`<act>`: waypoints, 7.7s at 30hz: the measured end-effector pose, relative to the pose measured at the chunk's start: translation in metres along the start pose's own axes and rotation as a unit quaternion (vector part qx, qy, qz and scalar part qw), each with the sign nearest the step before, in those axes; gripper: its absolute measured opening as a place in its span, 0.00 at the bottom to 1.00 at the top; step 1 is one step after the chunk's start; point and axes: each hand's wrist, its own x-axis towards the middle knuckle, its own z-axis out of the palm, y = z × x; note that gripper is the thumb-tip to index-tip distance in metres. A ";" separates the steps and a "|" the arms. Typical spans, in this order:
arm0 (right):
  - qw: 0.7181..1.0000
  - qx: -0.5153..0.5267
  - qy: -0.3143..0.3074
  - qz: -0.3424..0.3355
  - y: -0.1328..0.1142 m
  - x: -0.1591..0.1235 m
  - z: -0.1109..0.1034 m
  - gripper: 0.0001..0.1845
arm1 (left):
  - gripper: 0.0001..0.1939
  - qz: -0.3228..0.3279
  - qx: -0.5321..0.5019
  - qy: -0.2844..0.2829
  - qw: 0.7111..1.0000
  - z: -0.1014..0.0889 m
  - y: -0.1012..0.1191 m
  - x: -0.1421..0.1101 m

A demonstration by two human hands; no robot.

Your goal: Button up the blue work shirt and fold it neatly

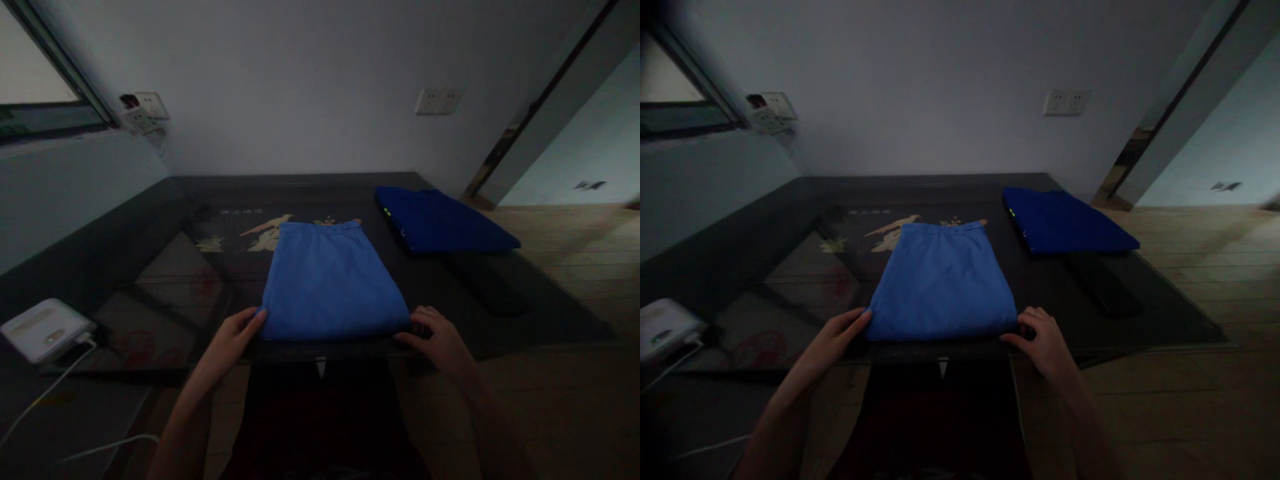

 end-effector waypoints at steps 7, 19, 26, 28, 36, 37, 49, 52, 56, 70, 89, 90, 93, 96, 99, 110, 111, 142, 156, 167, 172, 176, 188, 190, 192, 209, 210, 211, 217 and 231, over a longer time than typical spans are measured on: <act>0.999 -0.021 0.030 -0.014 -0.001 0.004 -0.002 0.26 | 0.22 -0.001 0.022 0.094 0.995 0.014 0.002 0.001; 0.998 -0.066 0.013 0.000 0.015 -0.017 -0.016 0.22 | 0.20 0.018 0.117 0.101 0.988 0.017 -0.006 -0.015; 0.972 -0.110 0.209 0.021 -0.029 -0.006 -0.035 0.16 | 0.20 0.183 0.262 0.241 0.916 0.006 0.023 -0.006; 0.973 -0.101 0.206 -0.018 -0.053 0.012 -0.025 0.18 | 0.17 0.238 0.286 0.202 0.906 0.014 0.034 0.005; 0.983 -0.165 -0.031 -0.072 -0.056 0.062 0.048 0.31 | 0.20 0.285 0.442 0.029 0.850 0.053 0.015 0.036; 0.981 -0.179 -0.046 -0.064 -0.050 0.062 0.052 0.32 | 0.21 0.280 0.455 0.031 0.845 0.055 0.011 0.036; 0.974 -0.214 -0.064 -0.047 -0.016 0.050 0.051 0.41 | 0.23 0.270 0.468 0.081 0.838 0.061 -0.005 0.036; 0.974 -0.214 -0.052 -0.046 -0.013 0.048 0.049 0.40 | 0.23 0.263 0.465 0.075 0.842 0.061 -0.005 0.036; 0.969 -0.235 -0.061 -0.056 -0.010 0.045 0.043 0.39 | 0.23 0.254 0.458 0.075 0.849 0.061 -0.004 0.036; 0.974 -0.152 0.166 -0.007 -0.044 0.092 -0.021 0.29 | 0.19 0.247 0.397 0.094 0.879 0.029 0.041 0.065; 0.971 -0.212 -0.110 0.029 -0.001 0.183 0.091 0.37 | 0.31 0.082 0.403 0.098 0.906 0.067 0.013 0.213; 0.970 -0.211 -0.113 0.030 -0.001 0.182 0.089 0.37 | 0.32 0.079 0.397 0.097 0.909 0.066 0.012 0.213; 0.971 -0.213 -0.109 0.025 -0.002 0.180 0.088 0.37 | 0.31 0.088 0.369 0.110 0.919 0.065 0.012 0.215; 0.972 -0.213 -0.095 0.013 -0.001 0.179 0.089 0.36 | 0.28 0.089 0.281 0.137 0.946 0.058 0.015 0.218; 0.975 -0.207 -0.079 0.002 0.001 0.179 0.088 0.35 | 0.25 0.053 0.143 0.169 0.974 0.039 0.019 0.219; 0.977 -0.136 -0.062 -0.153 -0.086 0.217 0.095 0.29 | 0.16 0.252 0.337 0.026 0.907 0.009 0.020 0.102; 0.974 -0.133 -0.083 -0.163 -0.097 0.224 0.107 0.28 | 0.17 0.260 0.368 0.023 0.892 0.017 0.019 0.085; 0.974 -0.182 -0.100 -0.086 -0.120 0.256 0.219 0.31 | 0.14 0.116 0.206 0.184 0.954 -0.007 -0.023 -0.040; 0.976 -0.187 -0.082 -0.077 -0.120 0.258 0.220 0.30 | 0.22 0.061 0.031 0.072 0.995 0.021 -0.019 -0.055; 0.977 -0.182 -0.074 -0.080 -0.118 0.260 0.222 0.30 | 0.22 0.214 0.053 0.036 0.975 0.022 -0.011 -0.043; 0.977 -0.182 -0.074 -0.080 -0.117 0.260 0.223 0.30 | 0.21 0.196 0.124 0.119 0.965 0.018 -0.021 -0.029; 0.977 -0.182 -0.074 -0.080 -0.117 0.260 0.223 0.30 | 0.22 0.133 0.046 0.144 0.979 0.020 -0.031 -0.036; 0.977 -0.186 -0.065 -0.084 -0.115 0.261 0.225 0.29 | 0.18 0.123 0.100 0.132 0.979 -0.001 -0.033 -0.049; 0.976 -0.189 -0.068 -0.081 -0.115 0.261 0.225 0.29 | 0.13 0.144 0.146 0.135 0.969 -0.001 -0.032 -0.047; 0.976 -0.189 -0.069 -0.081 -0.115 0.261 0.225 0.29 | 0.09 0.169 0.162 0.115 0.965 0.002 -0.031 -0.044; 0.978 -0.178 -0.065 -0.088 -0.119 0.258 0.220 0.28 | 0.12 0.254 0.137 0.043 0.956 0.011 -0.008 -0.009; 0.978 -0.177 -0.066 -0.089 -0.119 0.258 0.220 0.29 | 0.12 0.247 0.140 0.045 0.958 0.009 -0.010 -0.011; 0.978 -0.176 -0.066 -0.089 -0.119 0.258 0.220 0.29 | 0.13 0.242 0.140 0.044 0.959 0.006 -0.013 -0.013; 0.978 -0.175 -0.074 -0.083 -0.118 0.260 0.221 0.29 | 0.04 0.246 0.111 0.002 0.963 -0.004 -0.019 -0.018; 0.979 -0.173 -0.072 -0.084 -0.117 0.260 0.221 0.29 | 0.14 0.202 -0.014 0.009 0.979 0.008 -0.009 -0.022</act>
